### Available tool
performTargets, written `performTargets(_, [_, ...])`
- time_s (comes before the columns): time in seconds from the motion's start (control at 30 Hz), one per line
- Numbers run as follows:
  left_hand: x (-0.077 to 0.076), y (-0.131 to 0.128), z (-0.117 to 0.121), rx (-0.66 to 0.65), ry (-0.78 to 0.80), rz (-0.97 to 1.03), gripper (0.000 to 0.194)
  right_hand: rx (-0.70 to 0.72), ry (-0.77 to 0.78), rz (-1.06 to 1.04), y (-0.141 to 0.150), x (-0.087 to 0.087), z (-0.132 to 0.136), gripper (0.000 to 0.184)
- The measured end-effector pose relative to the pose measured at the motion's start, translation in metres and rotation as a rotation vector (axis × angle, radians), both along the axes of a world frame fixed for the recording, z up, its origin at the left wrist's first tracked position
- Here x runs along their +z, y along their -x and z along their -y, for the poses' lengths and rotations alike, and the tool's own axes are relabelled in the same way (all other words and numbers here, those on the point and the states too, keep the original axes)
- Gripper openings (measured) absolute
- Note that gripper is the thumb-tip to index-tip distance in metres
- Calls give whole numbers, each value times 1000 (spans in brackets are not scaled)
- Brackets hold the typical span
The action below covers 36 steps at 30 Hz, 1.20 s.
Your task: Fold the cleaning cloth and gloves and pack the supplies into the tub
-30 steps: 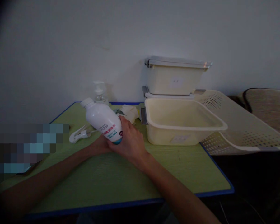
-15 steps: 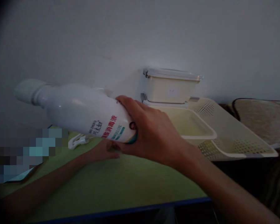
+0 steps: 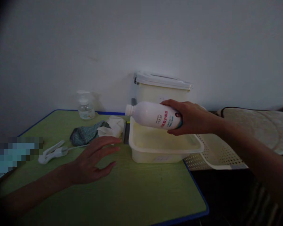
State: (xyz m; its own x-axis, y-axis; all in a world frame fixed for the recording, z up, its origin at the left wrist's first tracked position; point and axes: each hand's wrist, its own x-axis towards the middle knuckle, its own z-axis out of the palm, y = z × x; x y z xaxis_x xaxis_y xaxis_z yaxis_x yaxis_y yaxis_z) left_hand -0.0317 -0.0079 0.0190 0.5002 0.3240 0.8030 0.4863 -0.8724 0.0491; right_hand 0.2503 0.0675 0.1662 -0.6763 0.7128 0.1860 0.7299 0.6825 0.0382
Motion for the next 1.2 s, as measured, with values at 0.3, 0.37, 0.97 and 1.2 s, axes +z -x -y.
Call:
performTargets(0.3, [14, -76, -25, 73, 0, -178, 33, 8, 58, 93, -14, -30, -31, 72])
performTargets(0.37, [9, -76, -25, 109, -61, -143, 32, 13, 74, 97, -16, -34, -36, 73])
performTargets(0.97, [15, -66, -12, 126, -80, -161, 35, 74, 123, 136, -13, -69, -33, 59])
performTargets(1.2, [15, -63, -12, 114, -56, -222, 33, 118, 150, 121, -11, -85, -36, 56])
